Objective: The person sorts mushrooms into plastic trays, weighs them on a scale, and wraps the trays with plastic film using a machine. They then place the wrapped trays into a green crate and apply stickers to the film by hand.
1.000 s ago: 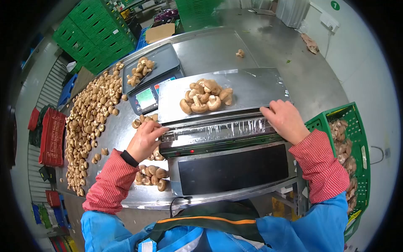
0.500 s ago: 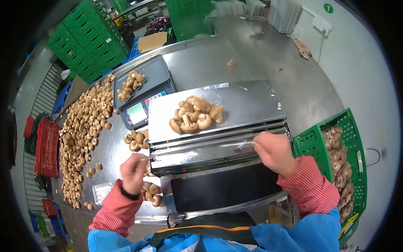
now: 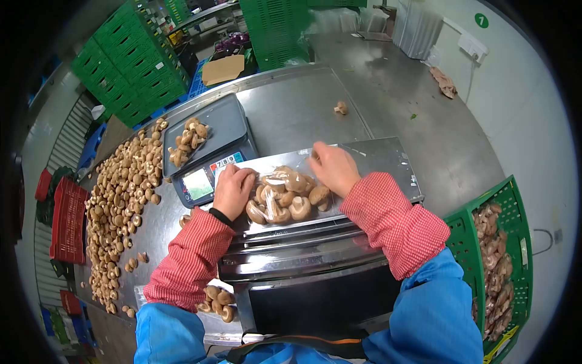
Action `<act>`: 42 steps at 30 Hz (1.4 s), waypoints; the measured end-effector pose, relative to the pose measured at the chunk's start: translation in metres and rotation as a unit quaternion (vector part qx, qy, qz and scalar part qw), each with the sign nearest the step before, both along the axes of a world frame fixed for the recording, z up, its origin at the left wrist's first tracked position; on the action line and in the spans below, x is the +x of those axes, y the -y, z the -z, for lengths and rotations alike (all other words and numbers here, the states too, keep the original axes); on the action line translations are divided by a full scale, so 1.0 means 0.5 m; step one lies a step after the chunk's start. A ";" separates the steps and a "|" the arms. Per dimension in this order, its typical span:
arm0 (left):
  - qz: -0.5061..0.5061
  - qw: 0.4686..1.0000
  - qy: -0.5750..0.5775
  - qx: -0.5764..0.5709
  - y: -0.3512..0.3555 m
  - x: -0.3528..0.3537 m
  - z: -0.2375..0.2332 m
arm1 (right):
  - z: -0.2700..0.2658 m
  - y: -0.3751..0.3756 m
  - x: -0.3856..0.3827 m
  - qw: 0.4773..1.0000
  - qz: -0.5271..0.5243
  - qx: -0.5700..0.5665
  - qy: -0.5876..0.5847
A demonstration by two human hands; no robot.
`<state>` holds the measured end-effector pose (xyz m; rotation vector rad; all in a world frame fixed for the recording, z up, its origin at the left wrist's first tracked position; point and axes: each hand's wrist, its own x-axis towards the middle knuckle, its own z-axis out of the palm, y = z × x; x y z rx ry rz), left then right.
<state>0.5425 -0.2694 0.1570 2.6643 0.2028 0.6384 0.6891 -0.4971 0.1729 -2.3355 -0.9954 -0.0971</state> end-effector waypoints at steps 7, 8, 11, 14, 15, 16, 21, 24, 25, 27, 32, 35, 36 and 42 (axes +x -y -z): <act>-0.029 0.986 0.029 -0.162 0.006 -0.049 0.021 | -0.024 0.031 0.026 0.937 -0.053 -0.034 -0.342; 0.003 0.978 0.060 -0.198 0.009 -0.066 0.028 | -0.036 0.052 0.010 0.902 -0.058 0.010 -0.428; -0.016 0.896 -0.014 -0.444 0.050 -0.106 0.031 | -0.023 0.109 -0.029 0.798 -0.031 0.119 -0.589; -0.052 0.920 -0.008 -0.388 0.060 -0.089 0.025 | -0.037 0.092 -0.103 0.801 0.063 0.237 -0.546; -0.066 0.925 0.001 -0.374 0.070 -0.088 0.012 | -0.029 0.103 -0.112 0.816 0.033 0.245 -0.522; -0.066 0.901 -0.013 -0.428 0.078 -0.097 -0.003 | -0.016 0.110 -0.112 0.830 0.001 0.256 -0.496; -0.019 0.910 -0.027 -0.413 0.184 -0.287 -0.111 | -0.077 0.213 -0.274 0.901 -0.012 0.242 -0.360; -0.020 0.917 -0.020 -0.397 0.266 -0.412 -0.101 | -0.065 0.290 -0.405 0.888 0.010 0.221 -0.402; -0.042 0.880 -0.031 -0.472 0.284 -0.444 -0.073 | -0.046 0.306 -0.436 0.876 0.017 0.221 -0.428; -0.057 0.908 -0.029 -0.413 0.292 -0.480 0.011 | -0.009 0.314 -0.468 0.923 0.031 0.179 -0.338; -0.074 0.947 -0.039 -0.310 0.300 -0.494 0.086 | 0.105 0.358 -0.463 0.843 0.080 0.242 -0.474; -0.131 0.875 -0.049 -0.463 0.290 -0.514 0.095 | 0.051 0.390 -0.436 0.741 0.178 0.307 -0.571; -0.135 0.860 -0.051 -0.489 0.284 -0.523 0.092 | 0.063 0.403 -0.432 0.751 0.183 0.317 -0.550; -0.111 0.861 -0.127 -0.480 0.267 -0.551 0.104 | 0.078 0.362 -0.493 0.967 0.168 0.066 -0.182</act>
